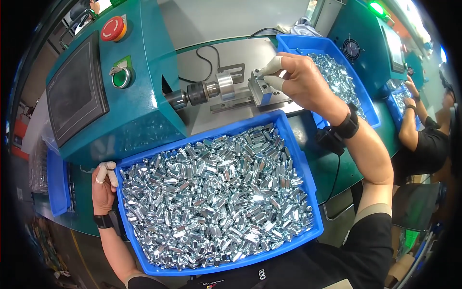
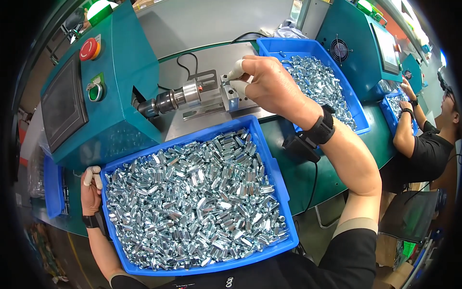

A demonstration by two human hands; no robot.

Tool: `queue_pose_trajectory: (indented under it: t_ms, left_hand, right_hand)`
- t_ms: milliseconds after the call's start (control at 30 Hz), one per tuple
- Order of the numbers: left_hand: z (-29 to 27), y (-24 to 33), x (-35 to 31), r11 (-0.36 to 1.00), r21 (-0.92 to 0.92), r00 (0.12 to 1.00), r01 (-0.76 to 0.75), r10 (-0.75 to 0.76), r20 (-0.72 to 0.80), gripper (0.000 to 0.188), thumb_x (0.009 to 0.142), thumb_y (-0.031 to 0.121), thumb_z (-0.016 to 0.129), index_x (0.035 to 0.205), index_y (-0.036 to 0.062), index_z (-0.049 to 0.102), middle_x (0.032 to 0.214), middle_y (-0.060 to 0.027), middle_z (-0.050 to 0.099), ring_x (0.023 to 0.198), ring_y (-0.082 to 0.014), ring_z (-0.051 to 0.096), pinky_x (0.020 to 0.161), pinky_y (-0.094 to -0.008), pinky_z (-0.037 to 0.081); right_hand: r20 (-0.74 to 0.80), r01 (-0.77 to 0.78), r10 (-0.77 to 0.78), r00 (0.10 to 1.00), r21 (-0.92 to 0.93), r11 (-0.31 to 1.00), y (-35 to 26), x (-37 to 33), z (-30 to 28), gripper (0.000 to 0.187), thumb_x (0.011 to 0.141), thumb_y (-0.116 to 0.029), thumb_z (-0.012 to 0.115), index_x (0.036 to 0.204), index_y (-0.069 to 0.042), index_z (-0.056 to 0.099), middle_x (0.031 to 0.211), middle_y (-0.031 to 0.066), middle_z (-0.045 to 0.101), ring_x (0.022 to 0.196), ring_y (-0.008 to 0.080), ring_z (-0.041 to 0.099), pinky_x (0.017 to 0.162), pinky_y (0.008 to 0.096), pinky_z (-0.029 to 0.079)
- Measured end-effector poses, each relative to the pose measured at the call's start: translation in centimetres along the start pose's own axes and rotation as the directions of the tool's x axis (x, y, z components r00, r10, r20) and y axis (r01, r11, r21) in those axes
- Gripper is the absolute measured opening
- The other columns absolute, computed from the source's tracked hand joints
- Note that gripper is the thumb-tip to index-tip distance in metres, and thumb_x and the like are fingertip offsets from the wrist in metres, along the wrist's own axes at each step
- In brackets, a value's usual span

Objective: The person picks up a metal part from a blue bin, places it into the machine's fixture, and presses a green button. After the machine finishes, the person removes the part and places it into a separate blue bin.

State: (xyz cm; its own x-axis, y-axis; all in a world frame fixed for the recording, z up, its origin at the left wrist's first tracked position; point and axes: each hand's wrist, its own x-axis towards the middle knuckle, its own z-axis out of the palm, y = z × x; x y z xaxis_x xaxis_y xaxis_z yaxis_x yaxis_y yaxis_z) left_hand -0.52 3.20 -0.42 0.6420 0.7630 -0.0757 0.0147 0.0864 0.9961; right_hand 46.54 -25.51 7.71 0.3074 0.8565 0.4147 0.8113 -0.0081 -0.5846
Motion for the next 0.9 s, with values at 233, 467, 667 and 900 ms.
queue_pose_trajectory:
  t_ms: [233,467,667,900]
  left_hand:
    - [0.2,0.0,0.1,0.999,0.036,1.000,-0.014,0.015,-0.005,0.035,0.105,0.035,0.052,0.103,0.0023,0.064,0.060,-0.0003,0.051,0.047,-0.0064,0.038,0.046,-0.0210,0.029]
    - [0.2,0.0,0.0,1.000,0.019,1.000,-0.004,0.004,-0.019,0.035,0.105,0.033,0.051,0.105,0.0002,0.064,0.063,-0.0031,0.057,0.049,-0.0070,0.042,0.047,-0.0199,0.031]
    - [0.2,0.2,0.1,1.000,0.010,1.000,0.009,-0.008,-0.015,0.035,0.104,0.033,0.051,0.104,0.0002,0.064,0.062,-0.0028,0.056,0.048,-0.0070,0.042,0.046,-0.0198,0.031]
    - [0.2,-0.1,0.1,1.000,0.015,0.999,-0.017,0.017,-0.037,0.036,0.104,0.035,0.052,0.101,0.0010,0.065,0.060,-0.0023,0.055,0.047,-0.0066,0.041,0.046,-0.0198,0.031]
  right_hand:
    - [0.037,0.075,-0.073,0.997,-0.075,0.994,-1.3,-1.2,-0.6,0.021,0.091,-0.008,0.070,0.111,-0.004,0.073,0.090,0.0069,0.069,0.071,0.0110,0.061,0.060,0.0248,0.049]
    - [0.015,0.008,-0.008,1.000,0.013,1.000,-1.4,-2.4,0.5,0.027,0.094,-0.012,0.070,0.119,-0.002,0.070,0.097,0.0077,0.072,0.073,0.0123,0.064,0.062,0.0253,0.051]
    - [0.177,-0.433,0.396,0.901,0.372,0.821,-2.4,-3.2,0.5,0.035,0.096,-0.015,0.068,0.127,0.000,0.066,0.113,0.0056,0.072,0.087,0.0114,0.065,0.078,0.0267,0.053]
    - [0.295,-0.466,0.364,0.884,0.470,0.750,-1.4,-2.8,0.6,0.040,0.096,-0.019,0.069,0.132,-0.002,0.064,0.114,0.0062,0.072,0.095,0.0116,0.063,0.084,0.0285,0.052]
